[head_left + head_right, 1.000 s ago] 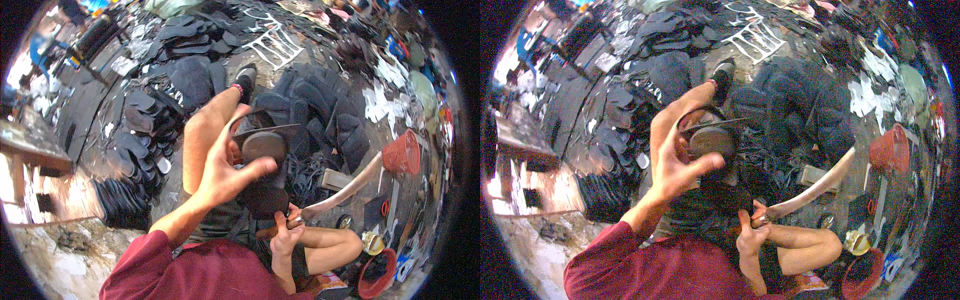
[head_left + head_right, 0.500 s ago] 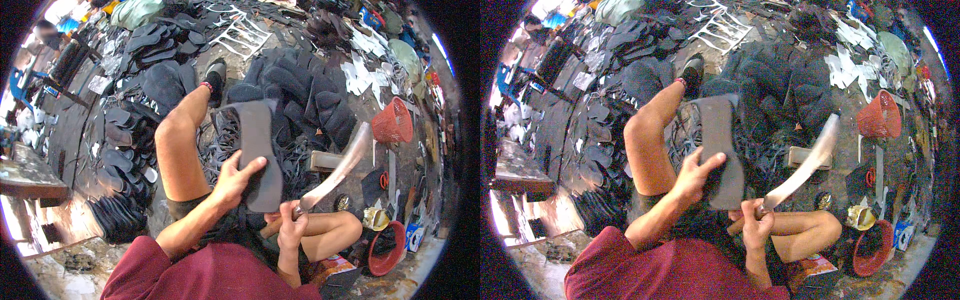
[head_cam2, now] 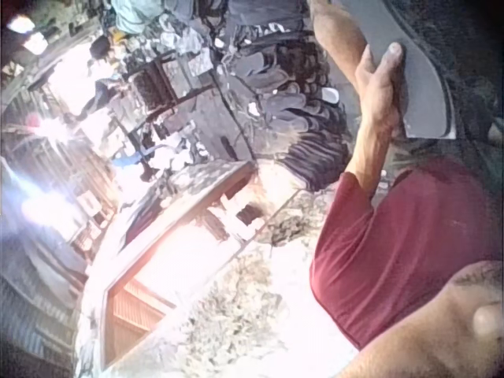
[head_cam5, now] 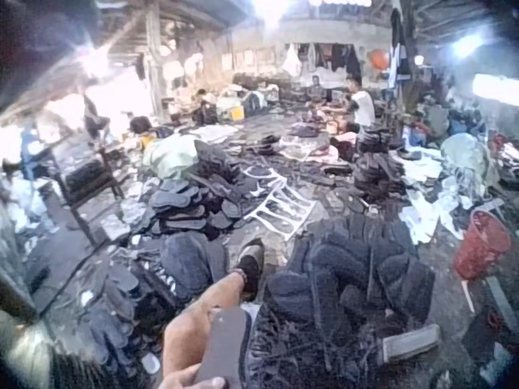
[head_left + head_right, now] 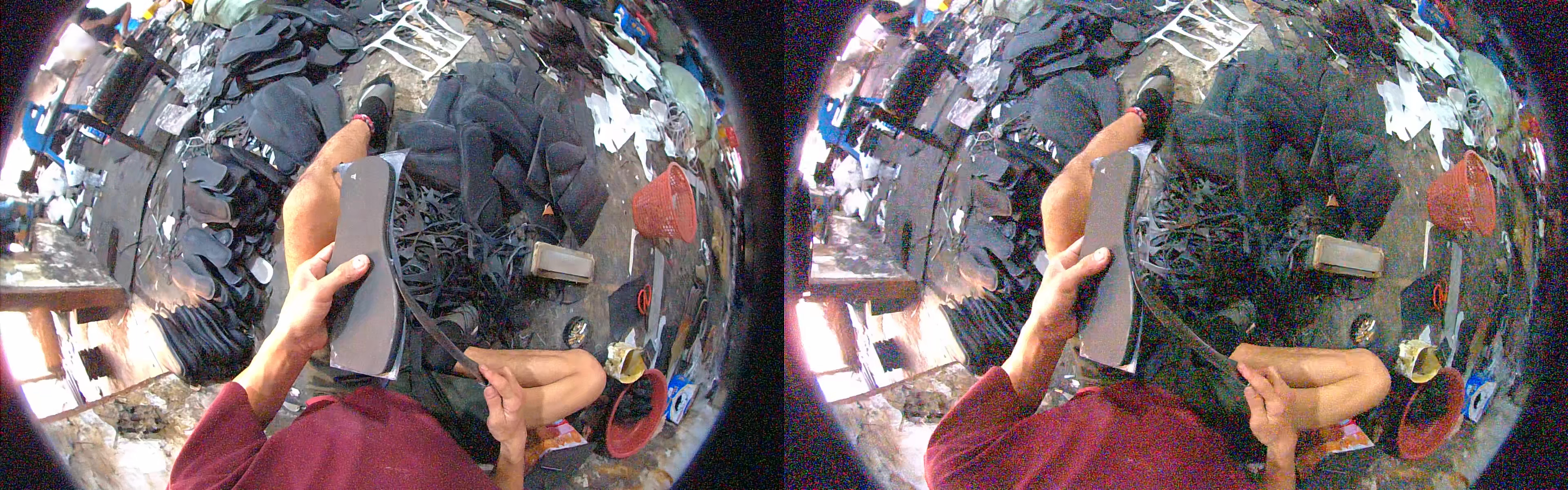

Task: The person sits on the floor and uses a curved knife to trim and shape a black rubber sole. They repeatedly cut strips from the edges, flip the sole, and continue trimming until the desired shape is achieved.

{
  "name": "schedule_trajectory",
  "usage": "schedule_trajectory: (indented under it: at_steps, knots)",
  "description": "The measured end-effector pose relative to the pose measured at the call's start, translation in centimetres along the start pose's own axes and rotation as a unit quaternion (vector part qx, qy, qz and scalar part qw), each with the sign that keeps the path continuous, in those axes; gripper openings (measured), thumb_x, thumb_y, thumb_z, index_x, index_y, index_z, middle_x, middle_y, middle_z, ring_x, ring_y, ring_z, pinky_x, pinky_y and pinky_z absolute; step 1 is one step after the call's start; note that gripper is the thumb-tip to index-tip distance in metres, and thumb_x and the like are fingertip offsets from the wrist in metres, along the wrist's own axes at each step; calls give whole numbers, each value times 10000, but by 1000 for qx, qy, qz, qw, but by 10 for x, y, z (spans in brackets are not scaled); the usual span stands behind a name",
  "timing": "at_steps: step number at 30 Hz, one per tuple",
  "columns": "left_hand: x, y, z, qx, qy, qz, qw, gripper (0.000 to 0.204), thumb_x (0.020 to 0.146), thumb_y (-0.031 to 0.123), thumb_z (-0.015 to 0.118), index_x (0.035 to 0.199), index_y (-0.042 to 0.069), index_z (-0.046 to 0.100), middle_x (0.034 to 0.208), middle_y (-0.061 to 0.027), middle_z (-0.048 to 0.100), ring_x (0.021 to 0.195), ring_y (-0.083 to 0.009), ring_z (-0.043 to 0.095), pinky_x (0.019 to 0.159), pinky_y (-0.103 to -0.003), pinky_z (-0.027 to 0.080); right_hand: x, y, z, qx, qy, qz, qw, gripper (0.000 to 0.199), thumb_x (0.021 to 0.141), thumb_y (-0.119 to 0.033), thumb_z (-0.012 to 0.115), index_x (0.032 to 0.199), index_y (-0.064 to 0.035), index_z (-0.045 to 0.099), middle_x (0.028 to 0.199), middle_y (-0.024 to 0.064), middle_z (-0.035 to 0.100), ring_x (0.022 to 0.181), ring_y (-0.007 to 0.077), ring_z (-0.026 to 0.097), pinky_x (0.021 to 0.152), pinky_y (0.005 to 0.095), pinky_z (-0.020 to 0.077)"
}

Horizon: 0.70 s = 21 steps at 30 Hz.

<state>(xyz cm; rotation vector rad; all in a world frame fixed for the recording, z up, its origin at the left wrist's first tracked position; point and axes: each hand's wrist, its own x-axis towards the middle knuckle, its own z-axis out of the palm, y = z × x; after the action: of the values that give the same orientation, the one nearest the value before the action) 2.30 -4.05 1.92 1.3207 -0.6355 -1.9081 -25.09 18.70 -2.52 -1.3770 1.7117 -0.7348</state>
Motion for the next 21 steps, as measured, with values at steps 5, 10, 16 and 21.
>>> schedule_trajectory:
  at_steps: [5, 10, 16, 21]
  knots:
    - [2, -1, 1, 9, -5, 16, 1000, 470, 878, 210, 762, 1266, 15, 582, 1079, -66, 689, 888, -144, 670, 820, -315, 543, 10, 9, 3, 35, 28, -58, 997, 329, 916, -37, 573, 1227, -86, 669, 975, 161, 630, 873, 350, 618, 774, 419, 514]
    - [4, -2, 7, 11, -11, 24, 1000, 475, 881, 214, 762, 1269, 16, 572, 1082, -66, 686, 895, -145, 670, 809, -310, 547, 70, 0, 50, 42, 65, -70, 995, 364, 937, -37, 574, 1286, -114, 643, 859, 119, 558, 758, 308, 572, 703, 378, 489]
    - [7, -13, 11, 1, -9, 42, 999, 483, 874, 219, 777, 1265, 22, 575, 1070, -61, 684, 898, -143, 662, 815, -312, 544, 158, -41, 110, 29, 217, -126, 968, 397, 971, -110, 580, 1359, -193, 612, 843, 101, 544, 714, 259, 561, 657, 356, 480]
    - [-3, -8, -8, 27, -47, 55, 997, 447, 859, 205, 779, 1223, 2, 616, 1114, -56, 683, 996, -164, 646, 920, -336, 500, 171, -66, 103, 87, 191, -159, 965, 477, 911, -111, 646, 1374, -216, 604, 871, 83, 578, 728, 252, 593, 673, 359, 505]
